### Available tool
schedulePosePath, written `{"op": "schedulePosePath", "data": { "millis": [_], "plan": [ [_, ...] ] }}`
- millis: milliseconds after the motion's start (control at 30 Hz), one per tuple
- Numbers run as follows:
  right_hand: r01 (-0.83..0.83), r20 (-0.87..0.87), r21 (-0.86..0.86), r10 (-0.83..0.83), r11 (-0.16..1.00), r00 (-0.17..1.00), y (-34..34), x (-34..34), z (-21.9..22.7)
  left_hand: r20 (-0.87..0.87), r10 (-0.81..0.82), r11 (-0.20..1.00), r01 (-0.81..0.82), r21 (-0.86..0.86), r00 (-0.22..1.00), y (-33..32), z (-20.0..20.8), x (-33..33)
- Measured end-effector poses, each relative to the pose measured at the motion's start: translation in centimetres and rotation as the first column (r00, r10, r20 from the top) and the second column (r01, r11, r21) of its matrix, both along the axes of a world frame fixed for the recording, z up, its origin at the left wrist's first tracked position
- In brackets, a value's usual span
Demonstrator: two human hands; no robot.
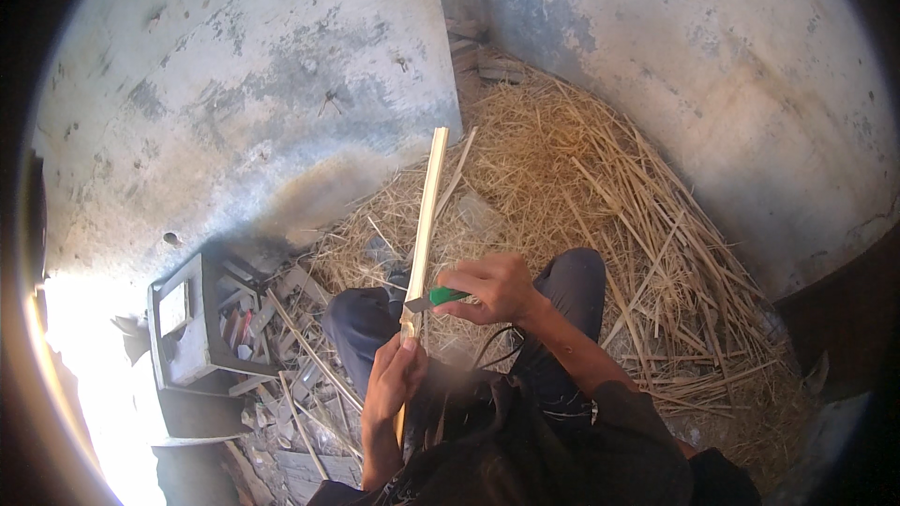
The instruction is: The person sits on a straw-covered floor and uses a green utility knife to shave thin strips off a long bamboo stick. They hold the stick with their left hand and scrape the blade along its length with their right hand, creating a pile of shavings.
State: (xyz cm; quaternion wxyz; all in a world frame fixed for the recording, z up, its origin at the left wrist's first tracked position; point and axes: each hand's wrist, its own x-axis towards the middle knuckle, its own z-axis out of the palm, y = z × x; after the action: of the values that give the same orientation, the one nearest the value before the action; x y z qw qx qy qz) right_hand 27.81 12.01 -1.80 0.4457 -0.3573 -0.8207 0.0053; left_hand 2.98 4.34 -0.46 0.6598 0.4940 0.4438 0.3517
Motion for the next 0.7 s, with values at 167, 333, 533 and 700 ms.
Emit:
{"op": "schedulePosePath", "data": {
  "millis": [167,333,533,700],
  "plan": [
    [0.264,-0.235,-0.081,-0.276,0.961,0.932,2.1,3.7,-3.7,0.068,-0.078,0.97,0.092,-0.224,0.995,-1.0,-0.6,-1.3],
    [0.423,-0.462,-0.1,-0.419,0.901,0.782,5.0,10.3,0.8,0.052,-0.219,0.933,0.225,-0.28,0.974,-3.5,-2.0,-2.7],
    [0.092,-0.44,-0.233,-0.19,0.968,0.878,3.7,6.6,-1.1,-0.025,-0.079,0.995,0.077,-0.058,0.997,-0.5,-1.7,-1.4],
    [-0.005,-0.37,-0.221,-0.079,0.975,0.926,2.1,1.2,-2.7,-0.043,-0.021,1.0,0.021,0.014,0.999,0.5,-2.4,-0.6]
  ]
}}
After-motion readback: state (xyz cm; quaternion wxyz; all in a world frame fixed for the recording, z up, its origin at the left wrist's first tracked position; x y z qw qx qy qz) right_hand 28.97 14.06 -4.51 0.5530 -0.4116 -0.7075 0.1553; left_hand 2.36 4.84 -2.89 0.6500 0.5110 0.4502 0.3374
